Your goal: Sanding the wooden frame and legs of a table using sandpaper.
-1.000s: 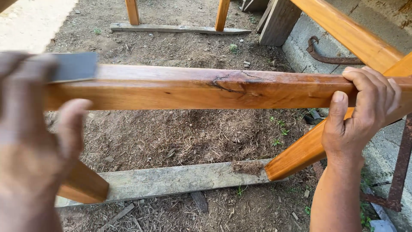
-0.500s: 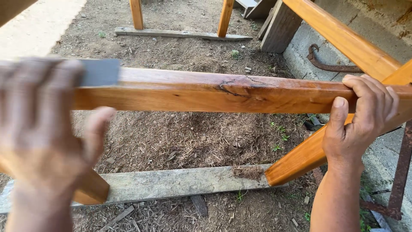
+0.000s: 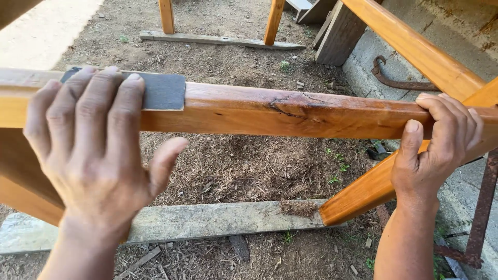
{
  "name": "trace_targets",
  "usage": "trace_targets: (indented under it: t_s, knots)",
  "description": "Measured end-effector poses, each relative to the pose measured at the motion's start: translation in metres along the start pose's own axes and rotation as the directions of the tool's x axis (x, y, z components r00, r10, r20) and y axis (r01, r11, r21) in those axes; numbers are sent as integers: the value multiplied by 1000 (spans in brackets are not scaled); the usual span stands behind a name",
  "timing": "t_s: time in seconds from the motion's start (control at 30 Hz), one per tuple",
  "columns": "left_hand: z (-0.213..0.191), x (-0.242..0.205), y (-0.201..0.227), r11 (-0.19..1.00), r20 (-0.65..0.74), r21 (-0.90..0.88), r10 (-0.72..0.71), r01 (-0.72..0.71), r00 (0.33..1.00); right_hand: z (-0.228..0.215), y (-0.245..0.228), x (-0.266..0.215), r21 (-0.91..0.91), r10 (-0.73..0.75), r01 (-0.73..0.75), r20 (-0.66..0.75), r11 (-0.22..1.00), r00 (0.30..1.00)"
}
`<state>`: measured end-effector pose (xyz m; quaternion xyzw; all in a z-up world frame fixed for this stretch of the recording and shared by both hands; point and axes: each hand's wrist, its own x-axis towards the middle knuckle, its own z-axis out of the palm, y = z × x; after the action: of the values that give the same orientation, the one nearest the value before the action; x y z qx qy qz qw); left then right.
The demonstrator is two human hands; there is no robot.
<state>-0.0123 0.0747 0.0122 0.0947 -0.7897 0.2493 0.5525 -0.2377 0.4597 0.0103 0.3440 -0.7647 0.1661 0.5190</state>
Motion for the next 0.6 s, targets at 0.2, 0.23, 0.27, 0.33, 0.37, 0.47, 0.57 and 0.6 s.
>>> trace_targets:
  t_s: [0.2,0.23,0.27,0.33,0.37,0.47,0.57,0.6]
  knots:
    - [5,-25,-43,991,72,-133,-1,11,997,-2,0,-2,18,31,-30,-8,999,999]
    - [4,-27,-45,931,159,-325,-119,166,980,-2,1,-2,13,31,-31,-5,999,999]
    - [3,-28,-48,811,268,-489,-210,320,940,-3,3,-3,8,32,-32,-2,999,999]
    - [11,-44,-45,886,226,-393,-166,246,960,-2,7,-2,25,33,-32,-23,999,999]
    - [15,-51,-43,942,188,-288,-122,173,975,-2,10,-1,45,28,-26,-44,999,999]
    - [14,-13,0,978,60,-177,-105,114,993,-8,21,2,144,5,29,-226,989,974]
    - [9,26,47,992,57,-110,-56,62,997,-22,34,-11,282,37,67,-349,957,936]
    - [14,29,60,992,53,-112,-49,55,997,-24,44,-20,279,41,63,-353,958,935]
